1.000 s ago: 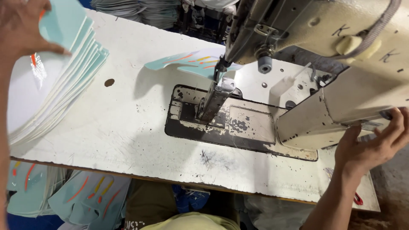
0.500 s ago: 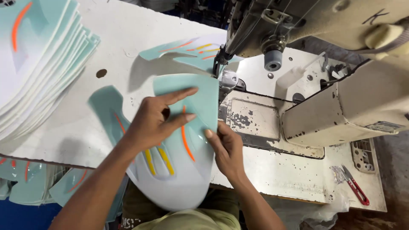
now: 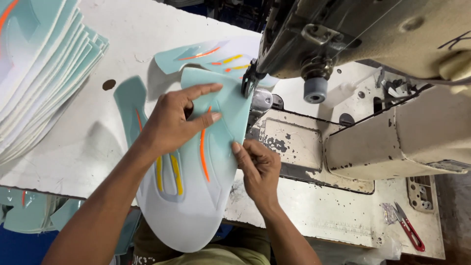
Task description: The person repeatedly feeds light blue plastic face masks with orange and yellow markings through a sewing machine to stitch along the edges. The person handles each mask one at a time, guiding it under the needle and then placing it aside after sewing.
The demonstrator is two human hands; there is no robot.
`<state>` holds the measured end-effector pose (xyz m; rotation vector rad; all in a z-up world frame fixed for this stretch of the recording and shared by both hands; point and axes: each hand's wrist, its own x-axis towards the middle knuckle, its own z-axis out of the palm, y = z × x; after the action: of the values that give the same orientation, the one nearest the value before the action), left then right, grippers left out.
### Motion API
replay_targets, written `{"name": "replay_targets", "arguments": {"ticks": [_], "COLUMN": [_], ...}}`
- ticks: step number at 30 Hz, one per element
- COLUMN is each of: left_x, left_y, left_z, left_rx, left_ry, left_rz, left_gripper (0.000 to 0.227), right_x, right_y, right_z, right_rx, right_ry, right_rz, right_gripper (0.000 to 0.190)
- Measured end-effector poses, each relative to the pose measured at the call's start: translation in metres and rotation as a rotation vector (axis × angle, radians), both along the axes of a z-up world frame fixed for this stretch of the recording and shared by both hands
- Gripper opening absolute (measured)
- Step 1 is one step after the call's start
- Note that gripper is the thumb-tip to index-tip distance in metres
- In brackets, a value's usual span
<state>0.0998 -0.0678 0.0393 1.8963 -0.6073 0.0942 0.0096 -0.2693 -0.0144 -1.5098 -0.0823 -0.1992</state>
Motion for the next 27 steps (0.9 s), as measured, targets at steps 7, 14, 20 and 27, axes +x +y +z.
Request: {"name": "replay_targets", "arguments": {"ticks": [7,14,20,27], "left_x": [-0.017,0.011,0.032,0.029], "left_y": [-0.021,-0.046,-0.048,-0.047], "left_z": [-0.009,-0.014,-0.016,0.000], "left_rx": [0.083,0.214,0.234,0.384], "left_ry": [-0.196,-0.207,-0.316,-0.265], "left_rz": [0.175,0.335,0.352,0.405], "left_gripper": [0.053,0.082,0.081,0.082], "right_x": [0.018,0.039,0.129,0.386], "right_y": [0.002,-0.037,-0.080,-0.175], "right_z": [0.001,0.018,-0.010,-0.233], "right_rx": [-0.099,-0.153,-0.760,-0.989], "right_ry": [-0.025,0.019,-0.277,-0.640], "right_rz": [-0.088,0.041,-0.264,-0.087], "right_gripper": [0.023,0.021,0.030,0.032]}}
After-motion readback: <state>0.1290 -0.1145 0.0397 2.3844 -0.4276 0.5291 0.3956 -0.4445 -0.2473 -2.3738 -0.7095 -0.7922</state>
